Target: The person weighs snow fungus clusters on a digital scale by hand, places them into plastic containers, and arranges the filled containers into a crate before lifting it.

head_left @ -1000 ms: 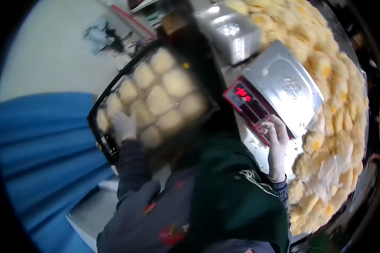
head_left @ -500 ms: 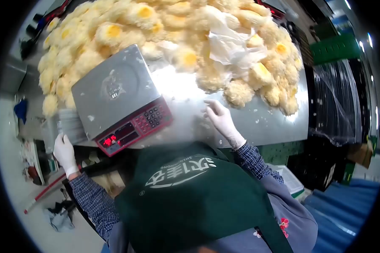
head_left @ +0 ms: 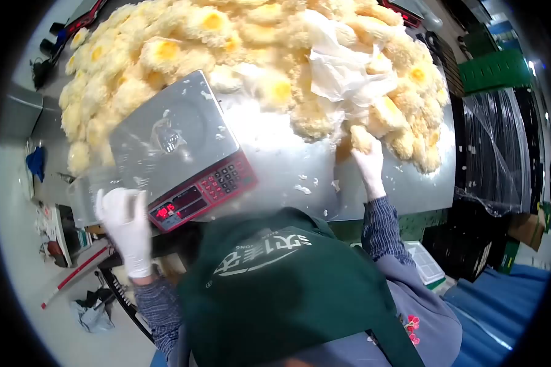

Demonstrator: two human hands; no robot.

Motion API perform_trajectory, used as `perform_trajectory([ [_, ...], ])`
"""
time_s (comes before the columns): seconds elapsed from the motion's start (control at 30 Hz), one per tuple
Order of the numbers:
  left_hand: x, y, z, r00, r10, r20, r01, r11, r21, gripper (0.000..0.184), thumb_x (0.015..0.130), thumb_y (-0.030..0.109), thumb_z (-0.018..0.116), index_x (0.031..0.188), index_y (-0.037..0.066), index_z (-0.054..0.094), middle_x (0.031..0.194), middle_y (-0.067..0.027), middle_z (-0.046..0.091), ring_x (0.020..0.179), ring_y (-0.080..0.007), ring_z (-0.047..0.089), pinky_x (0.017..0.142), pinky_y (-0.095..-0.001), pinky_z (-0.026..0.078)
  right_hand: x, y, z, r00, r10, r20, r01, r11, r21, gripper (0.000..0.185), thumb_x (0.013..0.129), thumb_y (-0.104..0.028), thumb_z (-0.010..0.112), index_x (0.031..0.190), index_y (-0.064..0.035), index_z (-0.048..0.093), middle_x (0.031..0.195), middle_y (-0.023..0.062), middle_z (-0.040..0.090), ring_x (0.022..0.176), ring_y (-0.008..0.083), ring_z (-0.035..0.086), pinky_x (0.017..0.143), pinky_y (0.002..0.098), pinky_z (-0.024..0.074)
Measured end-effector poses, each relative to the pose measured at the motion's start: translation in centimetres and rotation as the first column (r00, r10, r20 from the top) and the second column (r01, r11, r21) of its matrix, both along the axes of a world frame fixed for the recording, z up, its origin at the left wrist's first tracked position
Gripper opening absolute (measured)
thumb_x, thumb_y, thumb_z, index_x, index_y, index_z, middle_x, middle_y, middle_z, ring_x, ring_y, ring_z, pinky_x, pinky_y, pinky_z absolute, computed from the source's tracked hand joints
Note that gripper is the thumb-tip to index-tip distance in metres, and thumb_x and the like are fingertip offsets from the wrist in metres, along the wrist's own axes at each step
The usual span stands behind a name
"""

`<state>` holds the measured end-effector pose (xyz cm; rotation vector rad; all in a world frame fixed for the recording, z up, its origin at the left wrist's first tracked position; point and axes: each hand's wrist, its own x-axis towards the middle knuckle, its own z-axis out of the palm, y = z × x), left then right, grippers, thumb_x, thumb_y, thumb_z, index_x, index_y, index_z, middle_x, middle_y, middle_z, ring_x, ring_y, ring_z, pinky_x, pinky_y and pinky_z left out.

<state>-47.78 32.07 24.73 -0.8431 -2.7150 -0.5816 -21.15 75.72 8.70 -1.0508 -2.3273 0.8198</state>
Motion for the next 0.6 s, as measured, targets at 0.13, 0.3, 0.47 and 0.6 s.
perform_trajectory([
  [0.13, 2.7, 2.5, -4.5, 0.987, -0.107, 0.12, 0.104, 0.994, 0.033, 0.013, 0.072, 0.009, 0.073, 0.079, 0.008, 0.063, 0.093, -0.0066, 0.056, 0.101, -0.0286, 0.053, 0.097, -0.0436, 0.037, -2.0, -5.8, 6.6, 0.941, -0.119, -0.315, -0.12, 0.755, -0.645, 0.05, 0.091, -0.02, 0.064, 0.134, -0.0007, 0.049, 0.132, 0.0067, 0.054, 0.12, 0.0173, 0.05, 0.099, 0.0303, 0.0412],
  [0.3, 3.0, 2.5, -6.5, 0.984, -0.179, 0.0, 0.179, 0.983, 0.028, 0.015, 0.072, 0.009, 0.072, 0.081, 0.008, 0.06, 0.092, -0.0078, 0.055, 0.097, -0.0296, 0.054, 0.087, -0.0419, 0.041, -10.8, -12.3, 12.6, 0.953, 0.237, -0.189, -0.303, 0.694, -0.654, 0.047, 0.089, -0.019, 0.064, 0.131, -0.0009, 0.052, 0.125, 0.0075, 0.057, 0.111, 0.0153, 0.055, 0.093, 0.0313, 0.0453],
  [0.47, 3.2, 2.6, -7.1, 0.987, -0.155, -0.042, 0.157, 0.986, 0.056, 0.018, 0.07, 0.009, 0.072, 0.081, 0.007, 0.058, 0.09, -0.0091, 0.052, 0.093, -0.0314, 0.052, 0.088, -0.0447, 0.041, -19.4, -20.7, 13.2, 0.609, 0.774, -0.173, -0.746, 0.633, 0.204, 0.048, 0.076, -0.016, 0.074, 0.12, -0.0041, 0.059, 0.118, 0.0188, 0.059, 0.113, 0.0364, 0.055, 0.094, 0.0413, 0.0467],
  [0.6, 2.7, 1.9, -6.9, 0.978, -0.207, 0.04, 0.198, 0.967, 0.157, 0.023, 0.069, 0.009, 0.075, 0.086, 0.004, 0.059, 0.092, -0.0109, 0.056, 0.096, -0.032, 0.055, 0.094, -0.0442, 0.042, -22.7, -23.2, 12.0, 0.389, 0.919, 0.066, -0.9, 0.364, 0.238, 0.033, 0.082, -0.015, 0.068, 0.113, -0.0033, 0.062, 0.116, 0.0173, 0.061, 0.111, 0.0327, 0.056, 0.092, 0.0407, 0.0476],
])
